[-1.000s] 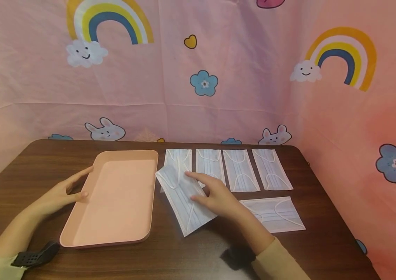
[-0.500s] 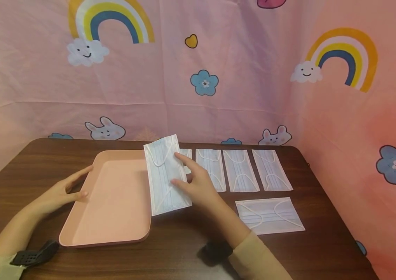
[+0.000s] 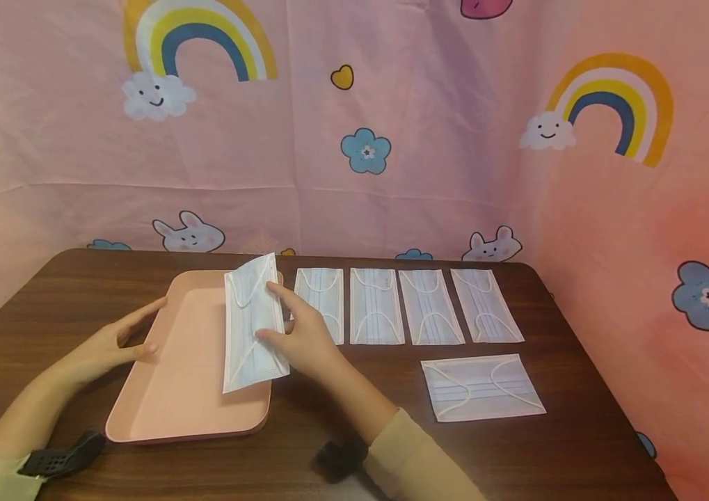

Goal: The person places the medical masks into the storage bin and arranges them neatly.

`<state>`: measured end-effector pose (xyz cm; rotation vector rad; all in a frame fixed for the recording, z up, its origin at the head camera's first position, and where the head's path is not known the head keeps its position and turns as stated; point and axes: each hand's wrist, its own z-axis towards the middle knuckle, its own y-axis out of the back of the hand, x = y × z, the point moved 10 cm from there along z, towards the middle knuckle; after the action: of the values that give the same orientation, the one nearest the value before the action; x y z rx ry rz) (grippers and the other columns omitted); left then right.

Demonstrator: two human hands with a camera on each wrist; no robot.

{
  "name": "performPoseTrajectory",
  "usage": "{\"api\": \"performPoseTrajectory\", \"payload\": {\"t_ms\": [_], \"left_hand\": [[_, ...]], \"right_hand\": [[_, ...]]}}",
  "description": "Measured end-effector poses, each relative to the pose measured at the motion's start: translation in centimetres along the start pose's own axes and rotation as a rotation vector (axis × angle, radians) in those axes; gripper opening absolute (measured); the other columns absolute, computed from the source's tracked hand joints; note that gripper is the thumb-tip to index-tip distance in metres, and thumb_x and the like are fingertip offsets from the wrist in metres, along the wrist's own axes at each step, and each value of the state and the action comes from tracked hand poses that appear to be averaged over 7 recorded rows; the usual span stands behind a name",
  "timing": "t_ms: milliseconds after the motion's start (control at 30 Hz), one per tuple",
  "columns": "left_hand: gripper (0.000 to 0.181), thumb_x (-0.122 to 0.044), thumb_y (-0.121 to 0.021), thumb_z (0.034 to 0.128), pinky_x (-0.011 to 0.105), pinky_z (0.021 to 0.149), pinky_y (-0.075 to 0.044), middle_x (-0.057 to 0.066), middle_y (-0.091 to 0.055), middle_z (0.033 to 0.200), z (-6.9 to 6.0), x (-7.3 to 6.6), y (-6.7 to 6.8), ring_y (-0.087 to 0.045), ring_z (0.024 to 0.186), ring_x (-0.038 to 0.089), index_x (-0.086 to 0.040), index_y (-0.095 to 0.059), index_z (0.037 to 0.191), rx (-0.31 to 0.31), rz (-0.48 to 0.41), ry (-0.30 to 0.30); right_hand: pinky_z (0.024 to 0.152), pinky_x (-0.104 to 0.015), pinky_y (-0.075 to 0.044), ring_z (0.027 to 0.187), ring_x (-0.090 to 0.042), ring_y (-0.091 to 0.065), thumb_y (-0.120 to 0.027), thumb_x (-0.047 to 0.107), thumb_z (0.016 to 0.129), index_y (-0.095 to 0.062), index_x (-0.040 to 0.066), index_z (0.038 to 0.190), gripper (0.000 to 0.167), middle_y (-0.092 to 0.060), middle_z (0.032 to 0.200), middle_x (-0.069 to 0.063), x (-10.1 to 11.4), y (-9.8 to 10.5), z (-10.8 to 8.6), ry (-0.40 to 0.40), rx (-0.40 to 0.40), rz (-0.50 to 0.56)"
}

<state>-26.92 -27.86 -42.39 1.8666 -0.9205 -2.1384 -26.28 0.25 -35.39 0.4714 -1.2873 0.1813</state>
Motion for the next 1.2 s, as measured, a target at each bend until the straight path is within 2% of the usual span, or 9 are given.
{"api": "performPoseTrajectory", "payload": {"t_ms": [67, 233, 300, 400, 467, 667, 867, 1133, 1200], "left_hand": [[0.080, -0.017, -0.066, 0.0891, 0.077, 0.095, -0.013, 0.020, -0.013, 0.156, 0.0, 0.1, 0.1, -0.005, 0.138, 0.048, -0.028, -0.020, 0.154, 0.006, -0.001, 0.005], [0.082, -0.016, -0.067, 0.0880, 0.077, 0.095, -0.009, 0.019, -0.012, 0.157, 0.0, 0.3, 0.3, -0.001, 0.138, 0.048, -0.029, -0.020, 0.154, 0.029, -0.034, 0.012], [0.082, -0.015, -0.067, 0.0877, 0.077, 0.095, -0.007, 0.018, -0.011, 0.157, 0.0, 0.3, 0.3, 0.000, 0.139, 0.047, -0.029, -0.020, 0.154, 0.037, -0.044, 0.011], [0.083, -0.014, -0.066, 0.0876, 0.077, 0.096, -0.005, 0.018, -0.009, 0.157, 0.0, 0.3, 0.3, 0.003, 0.139, 0.047, -0.028, -0.019, 0.154, 0.049, -0.062, 0.008], [0.083, -0.013, -0.066, 0.0878, 0.077, 0.096, -0.003, 0.017, -0.007, 0.158, 0.0, 0.2, 0.2, 0.004, 0.139, 0.047, -0.026, -0.018, 0.155, 0.062, -0.077, 0.002], [0.084, -0.008, -0.064, 0.0869, 0.076, 0.097, 0.002, 0.015, -0.003, 0.158, 0.1, 0.0, 0.0, 0.009, 0.140, 0.037, -0.020, -0.017, 0.155, 0.101, -0.136, -0.032], [0.085, -0.007, -0.065, 0.0859, 0.075, 0.097, 0.003, 0.016, -0.003, 0.158, 0.3, -0.2, 0.0, 0.008, 0.141, 0.033, -0.018, -0.017, 0.155, 0.109, -0.146, -0.050], [0.086, -0.007, -0.066, 0.0854, 0.077, 0.095, -0.001, 0.018, -0.004, 0.158, 0.3, 0.0, 0.1, 0.007, 0.140, 0.040, -0.020, -0.016, 0.155, 0.101, -0.116, -0.044], [0.086, -0.008, -0.066, 0.0856, 0.078, 0.095, -0.002, 0.019, -0.004, 0.158, 0.2, 0.1, 0.1, 0.007, 0.140, 0.042, -0.021, -0.017, 0.155, 0.100, -0.107, -0.039]], "right_hand": [[0.055, -0.031, -0.056, 0.065, -0.020, -0.068, -0.073, 0.003, 0.084, -0.042, 0.016, 0.145, 0.070, -0.059, 0.115, -0.016, -0.1, -0.6, 0.2, -0.014, 0.001, 0.006], [0.060, -0.028, -0.056, 0.073, -0.016, -0.068, -0.074, 0.004, 0.083, -0.041, 0.015, 0.145, 0.071, -0.055, 0.125, -0.014, -0.4, -1.8, 0.9, -0.023, -0.013, -0.016], [0.062, -0.025, -0.055, 0.071, -0.011, -0.066, -0.075, 0.004, 0.082, -0.040, 0.014, 0.145, 0.073, -0.052, 0.132, -0.010, -0.5, -2.2, 1.1, -0.012, -0.024, -0.059], [0.064, -0.023, -0.055, 0.071, -0.008, -0.065, -0.075, 0.004, 0.082, -0.039, 0.013, 0.146, 0.074, -0.052, 0.133, -0.010, -0.6, -2.8, 1.4, -0.011, -0.033, -0.096], [0.064, -0.022, -0.054, 0.072, -0.009, -0.065, -0.075, 0.004, 0.082, -0.039, 0.013, 0.146, 0.074, -0.049, 0.137, -0.009, -0.9, -3.3, 1.6, -0.020, -0.034, -0.101], [0.062, -0.023, -0.055, 0.083, -0.016, -0.068, -0.074, 0.000, 0.082, -0.039, 0.016, 0.146, 0.075, -0.047, 0.134, -0.009, -1.7, -4.8, 2.1, -0.081, -0.017, -0.068], [0.062, -0.022, -0.055, 0.088, -0.017, -0.068, -0.075, -0.003, 0.080, -0.038, 0.016, 0.146, 0.078, -0.047, 0.131, -0.004, -2.2, -5.7, 2.5, -0.128, -0.013, -0.050], [0.067, -0.020, -0.053, 0.084, -0.011, -0.065, -0.079, 0.000, 0.076, -0.040, 0.013, 0.145, 0.081, -0.047, 0.139, -0.003, -1.9, -6.6, 2.9, -0.148, -0.007, -0.147], [0.077, -0.022, -0.051, 0.095, -0.010, -0.062, -0.081, 0.004, 0.075, -0.041, 0.015, 0.145, 0.081, -0.048, 0.139, 0.000, -2.0, -6.8, 2.9, -0.168, -0.004, -0.203]]}}
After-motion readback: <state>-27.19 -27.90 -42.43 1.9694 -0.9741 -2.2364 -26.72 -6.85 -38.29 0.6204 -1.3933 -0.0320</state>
